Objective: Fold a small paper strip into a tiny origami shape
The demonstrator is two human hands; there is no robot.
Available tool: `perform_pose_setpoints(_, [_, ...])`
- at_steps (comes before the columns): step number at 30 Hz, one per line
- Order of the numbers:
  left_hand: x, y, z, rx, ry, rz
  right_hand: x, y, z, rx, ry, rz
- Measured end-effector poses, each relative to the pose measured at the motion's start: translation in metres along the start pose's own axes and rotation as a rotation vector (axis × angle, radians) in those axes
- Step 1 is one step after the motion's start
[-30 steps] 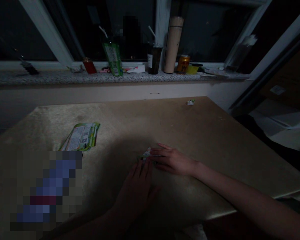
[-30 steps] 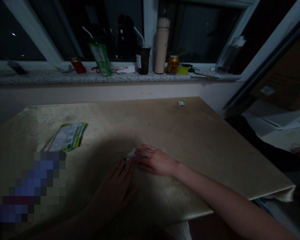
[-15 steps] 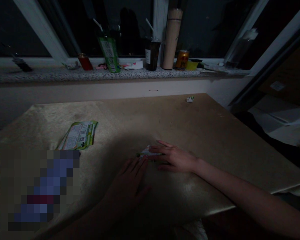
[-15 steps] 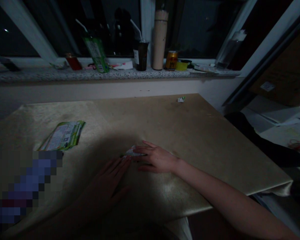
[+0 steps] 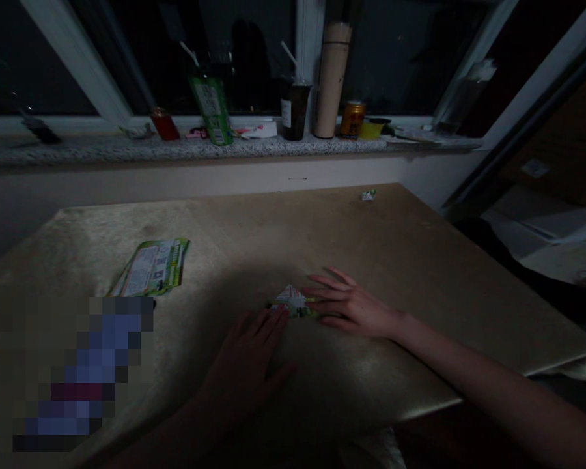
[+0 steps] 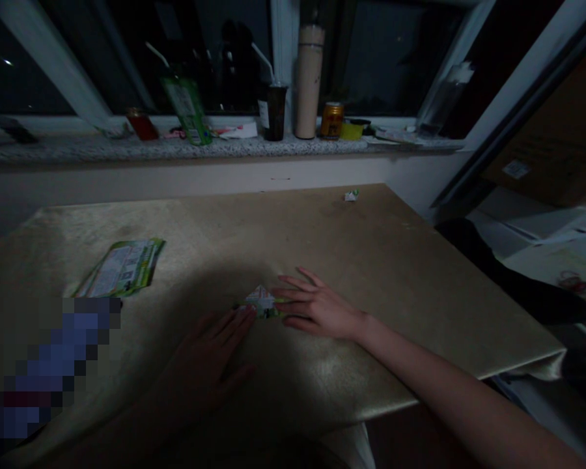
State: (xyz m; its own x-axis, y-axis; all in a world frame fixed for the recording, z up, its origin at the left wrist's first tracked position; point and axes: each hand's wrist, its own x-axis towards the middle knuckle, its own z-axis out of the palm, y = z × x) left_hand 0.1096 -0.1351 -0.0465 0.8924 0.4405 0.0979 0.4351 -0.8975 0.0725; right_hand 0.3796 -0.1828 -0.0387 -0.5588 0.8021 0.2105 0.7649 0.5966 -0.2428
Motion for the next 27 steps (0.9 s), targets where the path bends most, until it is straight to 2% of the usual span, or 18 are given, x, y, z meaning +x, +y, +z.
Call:
perform_pose_setpoints(9, [-0.001,0.002,0.003,0.023,-0.005,-0.006,-0.006,-0.001,0.006,0.012,0.062,0.014])
perform_pose_setpoints(20, [-0.001,0.002,0.002,0.021,-0.001,-0.024,-0.005,-0.004,0.004,-0.001,0.067,0.037])
perform_pose_setpoints(27, [0.017,-0.007,-0.009,-0.003,-0.001,-0.011,0.007,-0.005,0.001,-0.029,0.094,0.016])
